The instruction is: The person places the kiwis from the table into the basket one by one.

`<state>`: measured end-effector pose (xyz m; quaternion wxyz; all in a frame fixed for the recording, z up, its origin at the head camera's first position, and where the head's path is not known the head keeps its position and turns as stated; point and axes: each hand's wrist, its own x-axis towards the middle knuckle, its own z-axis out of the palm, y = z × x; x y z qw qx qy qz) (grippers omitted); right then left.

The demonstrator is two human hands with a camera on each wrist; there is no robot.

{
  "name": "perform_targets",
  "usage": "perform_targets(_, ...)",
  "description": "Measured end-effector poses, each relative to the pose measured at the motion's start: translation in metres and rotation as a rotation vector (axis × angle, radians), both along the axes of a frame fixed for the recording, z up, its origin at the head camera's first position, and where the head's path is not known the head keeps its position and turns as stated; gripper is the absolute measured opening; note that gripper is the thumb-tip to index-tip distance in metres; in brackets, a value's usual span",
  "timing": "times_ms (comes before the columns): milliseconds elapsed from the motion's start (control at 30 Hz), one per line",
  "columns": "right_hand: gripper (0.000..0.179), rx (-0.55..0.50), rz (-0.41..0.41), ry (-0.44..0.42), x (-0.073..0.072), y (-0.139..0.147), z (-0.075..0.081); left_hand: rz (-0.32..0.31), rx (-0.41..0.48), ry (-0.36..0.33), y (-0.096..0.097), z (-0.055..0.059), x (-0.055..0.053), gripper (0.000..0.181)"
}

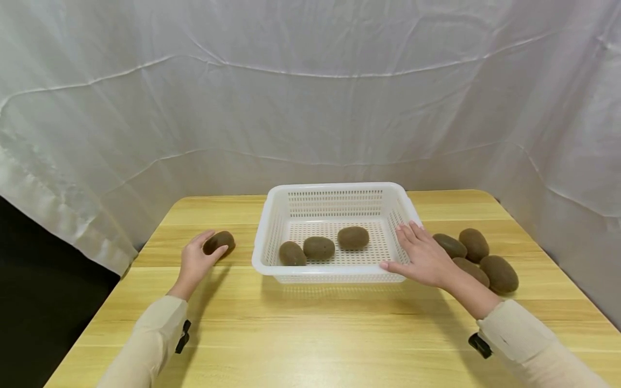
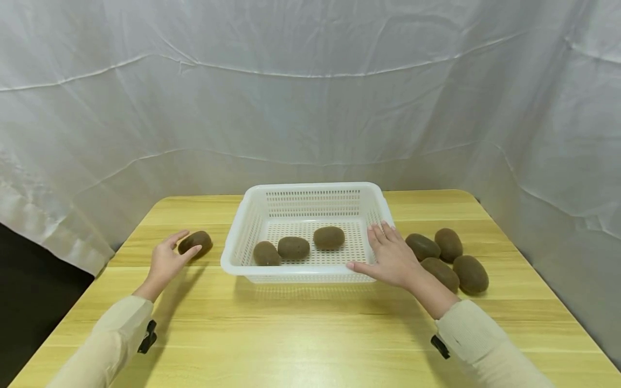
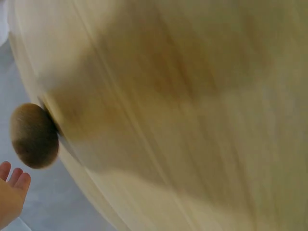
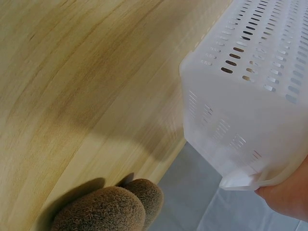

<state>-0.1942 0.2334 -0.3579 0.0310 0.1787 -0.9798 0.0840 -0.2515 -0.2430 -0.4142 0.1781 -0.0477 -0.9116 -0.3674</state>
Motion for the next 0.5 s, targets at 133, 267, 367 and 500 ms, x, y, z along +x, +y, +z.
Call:
perform_targets(133,0.092,-0.001,0.000,0.003,0.0001,-0.0002,0.0001,0.011,0.000,-0.051,-0.0052,-0.0014,-0.0021,0.053)
perform_targets(267,0.091,0.002,-0.001,0.008,0.0004,-0.0001,0.0004,0.022,0.006,-0.067,-0.0066,-0.0030,-0.0044,0.054)
perform_targets(367,0.091,0.001,0.001,0.012,0.0010,-0.0005,0.0008,0.025,0.001,-0.096,-0.0075,-0.0033,-0.0055,0.056)
perform_targets(500,0.092,-0.002,0.001,0.015,0.0014,-0.0009,0.0007,0.021,-0.015,-0.150,-0.0089,-0.0030,-0.0069,0.060)
